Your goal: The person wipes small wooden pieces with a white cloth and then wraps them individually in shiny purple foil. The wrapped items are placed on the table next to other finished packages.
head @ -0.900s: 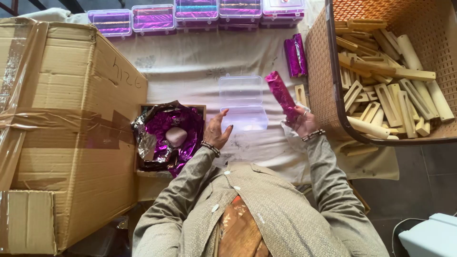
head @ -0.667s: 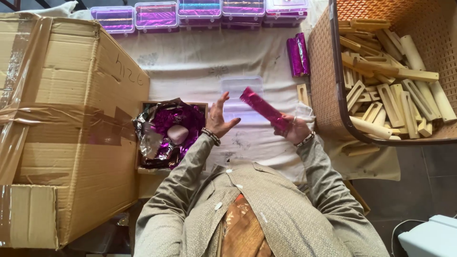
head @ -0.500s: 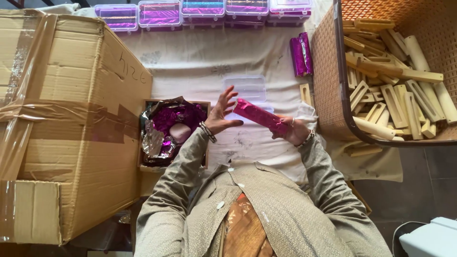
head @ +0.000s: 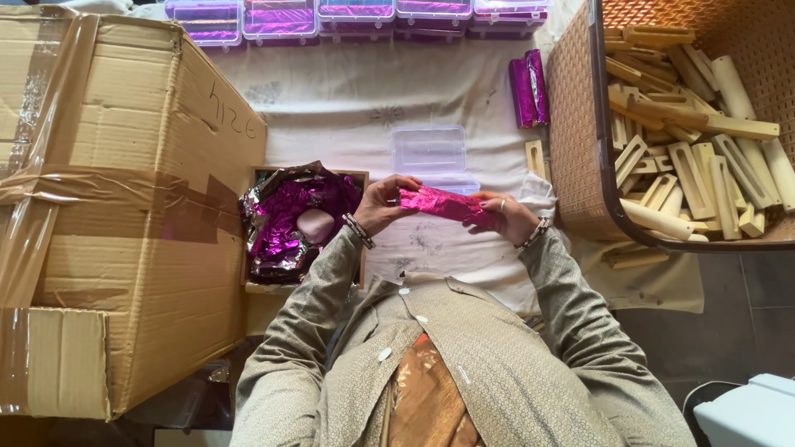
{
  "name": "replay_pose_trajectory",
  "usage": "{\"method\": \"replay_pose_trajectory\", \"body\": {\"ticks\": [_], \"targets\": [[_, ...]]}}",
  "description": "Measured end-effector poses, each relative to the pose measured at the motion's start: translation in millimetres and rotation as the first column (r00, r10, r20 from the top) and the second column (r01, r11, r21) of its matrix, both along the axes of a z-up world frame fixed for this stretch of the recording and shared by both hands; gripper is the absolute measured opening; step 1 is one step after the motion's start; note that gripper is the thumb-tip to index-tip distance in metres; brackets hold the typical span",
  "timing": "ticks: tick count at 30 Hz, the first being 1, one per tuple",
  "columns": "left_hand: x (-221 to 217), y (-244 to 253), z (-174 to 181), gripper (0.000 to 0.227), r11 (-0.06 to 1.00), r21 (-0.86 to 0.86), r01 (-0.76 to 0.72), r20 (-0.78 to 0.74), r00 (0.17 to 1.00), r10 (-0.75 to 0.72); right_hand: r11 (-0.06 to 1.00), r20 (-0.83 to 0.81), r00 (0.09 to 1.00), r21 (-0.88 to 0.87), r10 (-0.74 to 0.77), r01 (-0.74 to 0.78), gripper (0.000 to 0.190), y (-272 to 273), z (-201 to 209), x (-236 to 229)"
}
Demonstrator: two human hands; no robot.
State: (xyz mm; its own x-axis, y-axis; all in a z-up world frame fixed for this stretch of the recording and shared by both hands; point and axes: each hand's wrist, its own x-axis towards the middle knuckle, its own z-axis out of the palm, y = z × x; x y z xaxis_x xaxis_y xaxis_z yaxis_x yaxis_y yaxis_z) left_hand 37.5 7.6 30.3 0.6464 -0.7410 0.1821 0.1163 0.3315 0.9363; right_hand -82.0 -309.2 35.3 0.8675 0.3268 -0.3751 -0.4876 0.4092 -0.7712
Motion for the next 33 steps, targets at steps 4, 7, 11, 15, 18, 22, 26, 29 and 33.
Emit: {"method": "replay_pose_trajectory", "body": {"ticks": [4, 7, 11, 15, 18, 22, 26, 29, 33], "targets": [[0, -6, -10, 0.031, 0.991, 0.075, -0.110, -0.120, 0.986, 0.118, 0.986, -0.049, 0.992, -0.123, -0.115, 0.108, 0.046, 16, 31, 7], [1, -11, -24, 0.031, 0.984, -0.029, -0.178, -0.265, 0.950, 0.165, 0.973, 0.031, 0.992, -0.191, -0.126, 0.130, 0.046, 14, 22, 10], [2, -16, -26, 0.030, 0.936, 0.226, -0.269, -0.274, 0.905, 0.326, 0.967, 0.179, 0.980, -0.220, -0.088, 0.127, 0.052, 18, 29, 11], [4, -20, -21, 0.035, 0.911, 0.316, -0.265, -0.213, 0.916, 0.341, 0.931, 0.150, 0.973, -0.296, -0.174, 0.212, 0.049, 22, 31, 15], [11, -19, -37, 0.042, 0.918, 0.239, -0.316, 0.054, 0.948, 0.313, 0.890, 0.155, 0.966, -0.380, -0.206, 0.251, 0.046, 21, 29, 19], [15, -19, -32, 0.038, 0.898, 0.244, -0.365, 0.206, 0.925, 0.320, 0.876, 0.243, 0.950, -0.392, -0.196, 0.281, 0.042, 13, 12, 26], [27, -29, -31, 0.025, 0.882, 0.283, -0.376, 0.068, 0.926, 0.372, 0.868, 0.220, 0.938, -0.366, -0.268, 0.334, 0.034, 7, -4, 42], [39, -36, -36, 0.020, 0.841, 0.355, -0.408, 0.042, 0.906, 0.422, 0.845, 0.208, 0.942, -0.420, -0.264, 0.330, 0.037, 4, -7, 53], [45, -39, -23, 0.020, 0.757, 0.522, -0.393, 0.062, 0.903, 0.425, 0.787, 0.274, 0.949, -0.546, -0.157, 0.288, 0.056, 10, 8, 56]]}}
